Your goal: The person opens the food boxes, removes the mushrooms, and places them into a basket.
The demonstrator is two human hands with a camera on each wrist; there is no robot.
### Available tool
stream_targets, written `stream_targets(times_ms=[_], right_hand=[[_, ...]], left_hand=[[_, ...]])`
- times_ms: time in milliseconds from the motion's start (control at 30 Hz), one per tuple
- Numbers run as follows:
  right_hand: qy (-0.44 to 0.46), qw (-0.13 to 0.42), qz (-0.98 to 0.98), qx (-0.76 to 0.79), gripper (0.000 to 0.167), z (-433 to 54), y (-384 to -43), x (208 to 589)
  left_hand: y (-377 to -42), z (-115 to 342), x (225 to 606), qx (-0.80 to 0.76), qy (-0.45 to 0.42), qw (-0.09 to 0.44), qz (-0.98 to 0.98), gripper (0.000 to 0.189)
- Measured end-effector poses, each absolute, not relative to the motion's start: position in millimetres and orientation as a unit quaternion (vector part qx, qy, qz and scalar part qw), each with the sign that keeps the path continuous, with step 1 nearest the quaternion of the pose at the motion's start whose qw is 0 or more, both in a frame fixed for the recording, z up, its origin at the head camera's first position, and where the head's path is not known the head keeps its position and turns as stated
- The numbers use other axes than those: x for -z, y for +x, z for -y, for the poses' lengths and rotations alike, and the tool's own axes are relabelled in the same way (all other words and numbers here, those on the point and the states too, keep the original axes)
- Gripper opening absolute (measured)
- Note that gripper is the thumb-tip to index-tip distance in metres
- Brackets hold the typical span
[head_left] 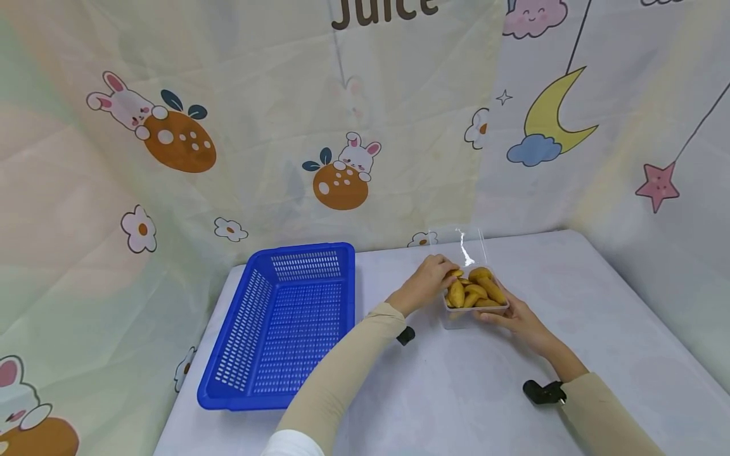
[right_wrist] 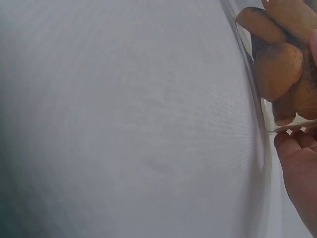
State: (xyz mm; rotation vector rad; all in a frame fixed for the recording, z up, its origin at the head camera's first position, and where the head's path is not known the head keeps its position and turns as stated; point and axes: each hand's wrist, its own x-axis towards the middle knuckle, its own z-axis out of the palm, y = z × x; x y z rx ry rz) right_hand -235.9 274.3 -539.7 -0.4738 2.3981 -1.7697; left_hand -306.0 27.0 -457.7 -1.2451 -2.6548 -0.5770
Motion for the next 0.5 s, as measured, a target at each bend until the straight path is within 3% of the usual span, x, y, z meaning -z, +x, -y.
stream_targets(times_ms=[200, 500], right_hand=[[-0.159, 0.057, -0.798, 0.579, 0.091, -274.9, -236.0, 539.3], [-0.159, 0.056, -0.803, 0.571, 0.091, -275.6, -236.0, 540.7]], left_hand=[[-305.5, -29.0, 451.7, 0.236, -0.429, 0.084, 0.868, 0.026], [-307.3, -28.2, 449.3, 0.365, -0.372, -0.001, 0.854, 0.029]])
